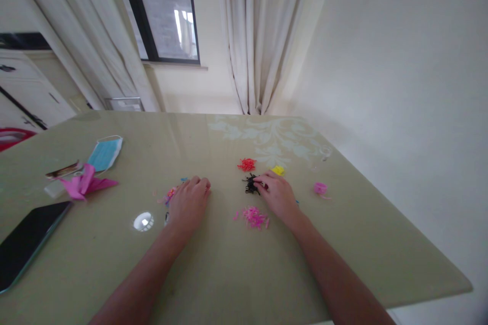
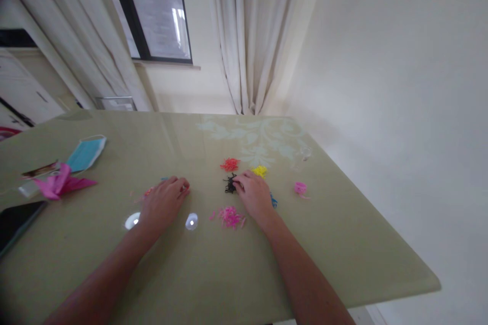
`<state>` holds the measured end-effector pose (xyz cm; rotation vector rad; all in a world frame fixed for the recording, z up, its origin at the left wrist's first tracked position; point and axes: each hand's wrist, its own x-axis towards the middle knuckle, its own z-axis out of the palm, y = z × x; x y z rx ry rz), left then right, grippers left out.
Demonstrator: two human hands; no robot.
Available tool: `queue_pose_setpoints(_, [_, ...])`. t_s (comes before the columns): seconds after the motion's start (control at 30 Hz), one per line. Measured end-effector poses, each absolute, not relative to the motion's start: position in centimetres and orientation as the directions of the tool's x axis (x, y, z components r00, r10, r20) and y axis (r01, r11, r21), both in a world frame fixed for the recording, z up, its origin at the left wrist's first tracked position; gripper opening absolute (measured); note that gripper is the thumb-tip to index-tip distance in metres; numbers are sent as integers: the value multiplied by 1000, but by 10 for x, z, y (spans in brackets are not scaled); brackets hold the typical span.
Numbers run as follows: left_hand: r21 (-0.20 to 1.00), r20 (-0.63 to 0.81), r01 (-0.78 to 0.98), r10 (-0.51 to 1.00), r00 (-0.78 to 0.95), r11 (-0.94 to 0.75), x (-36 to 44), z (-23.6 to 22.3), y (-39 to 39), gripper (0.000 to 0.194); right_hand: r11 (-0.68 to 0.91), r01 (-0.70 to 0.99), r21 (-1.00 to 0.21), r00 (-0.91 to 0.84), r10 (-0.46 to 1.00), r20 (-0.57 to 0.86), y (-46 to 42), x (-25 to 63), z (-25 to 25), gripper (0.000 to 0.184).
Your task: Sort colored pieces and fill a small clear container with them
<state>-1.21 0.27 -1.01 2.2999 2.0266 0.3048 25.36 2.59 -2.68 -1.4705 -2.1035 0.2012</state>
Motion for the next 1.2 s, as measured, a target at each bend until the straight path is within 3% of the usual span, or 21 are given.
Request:
queue_pose_setpoints(0.13, [135, 78, 987, 994, 81, -91, -16, -12, 4, 27, 385, 835, -392, -248, 901, 356, 27, 255, -30, 17])
queue_pose_setpoints(0.43, [138, 143, 983, 985, 100, -120, -14, -14, 5, 25, 400, 783, -476, -192, 884, 426, 22, 254, -21, 16])
queue_pose_setpoints(0.5, [221, 186, 966, 978, 95, -136, -11, -12, 5, 21, 442, 740, -507, -200, 864, 461, 18, 248, -19, 16])
queue_pose_setpoints(0.63, [526, 262, 817, 959, 110, -237, -3, -8, 4, 10, 520, 588, -619, -210, 838, 504, 9, 235, -12, 14])
queue_pose_setpoints(0.73, [653, 338, 677, 931, 141, -340, 5, -9, 1, 11, 513, 488, -706, -217, 855, 471, 3, 227, -8, 13])
queue_pose_setpoints(0.93, [633, 464, 563, 842, 275, -532, 19, -16, -11, 17, 497, 388, -776, -253, 867, 429, -3, 220, -5, 14])
queue_pose_setpoints(1.2, [645, 496, 526, 828, 263, -553, 20, -14, -15, 18, 467, 364, -806, -207, 884, 419, -4, 221, -2, 15])
